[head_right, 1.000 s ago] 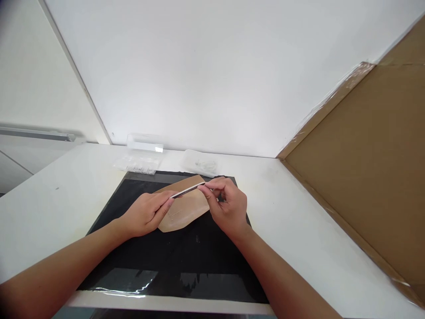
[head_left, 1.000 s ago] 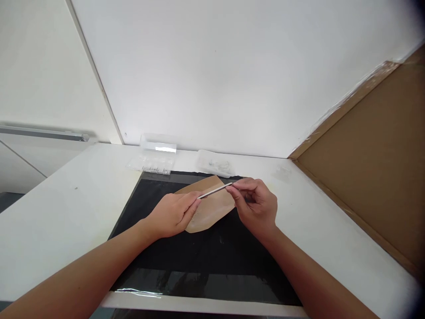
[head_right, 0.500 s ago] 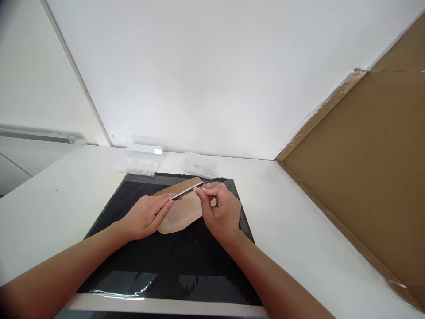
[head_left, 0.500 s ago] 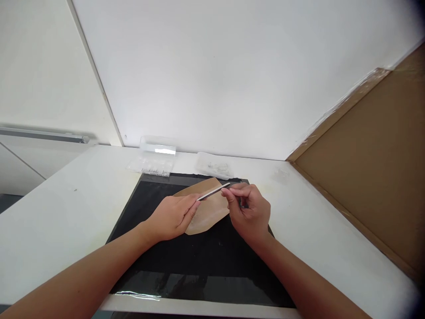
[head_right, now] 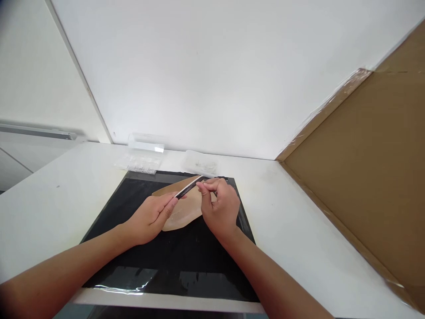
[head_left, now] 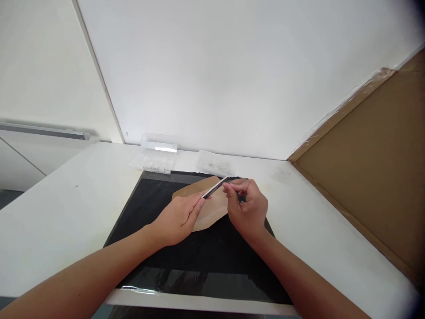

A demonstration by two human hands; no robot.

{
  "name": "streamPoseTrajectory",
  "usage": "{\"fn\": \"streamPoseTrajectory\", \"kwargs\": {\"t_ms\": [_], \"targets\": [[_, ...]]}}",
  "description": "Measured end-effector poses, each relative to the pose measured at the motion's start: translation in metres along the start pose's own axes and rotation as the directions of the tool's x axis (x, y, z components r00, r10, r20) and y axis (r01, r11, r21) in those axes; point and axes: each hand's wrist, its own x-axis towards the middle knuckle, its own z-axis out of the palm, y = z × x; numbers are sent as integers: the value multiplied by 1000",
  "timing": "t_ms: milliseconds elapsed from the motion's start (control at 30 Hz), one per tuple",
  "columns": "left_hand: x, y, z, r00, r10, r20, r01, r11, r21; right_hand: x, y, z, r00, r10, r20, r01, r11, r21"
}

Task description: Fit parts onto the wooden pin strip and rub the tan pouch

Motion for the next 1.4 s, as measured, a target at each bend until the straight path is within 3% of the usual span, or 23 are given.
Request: {"fn": "streamPoseTrajectory", "kwargs": {"t_ms": [133, 300, 400, 533, 667, 800, 900, 1067, 1200, 1400], "targets": [[-1, 6, 4, 995, -94, -25, 92, 994, -65, 1, -1, 0, 996, -56, 67, 54, 998, 31], [-3, 12, 5, 981, -194, -7, 191, 972, -134, 5, -3, -2, 996, -7, 91, -3, 994, 106], [-2, 14, 5, 981, -192, -9, 189, 971, -148, 5, -3, -3, 986, -39, 162, 22, 995, 102], [-2, 15, 5, 977, -215, -8, 211, 963, -168, 6, -3, -2, 992, -7, 127, -5, 996, 91], [-2, 16, 5, 979, -205, -7, 202, 966, -160, 6, -5, -2, 980, -45, 192, 27, 995, 92], [-1, 15, 6, 975, -223, -11, 218, 964, -154, 7, -8, -3, 988, -32, 149, 27, 999, 33], [-1, 14, 6, 977, -215, -13, 211, 967, -140, 8, -9, -4, 980, -53, 189, 49, 999, 23], [0, 15, 5, 979, -203, -20, 200, 974, -109, 6, -10, -5, 989, -1, 148, 1, 1000, -5], [0, 15, 5, 983, -185, -11, 183, 977, -111, 6, -10, -5, 986, -44, 164, 48, 999, -23], [0, 17, 4, 979, -205, 6, 204, 973, -110, 10, -7, -5, 989, -133, 70, 139, 986, -86]]}}
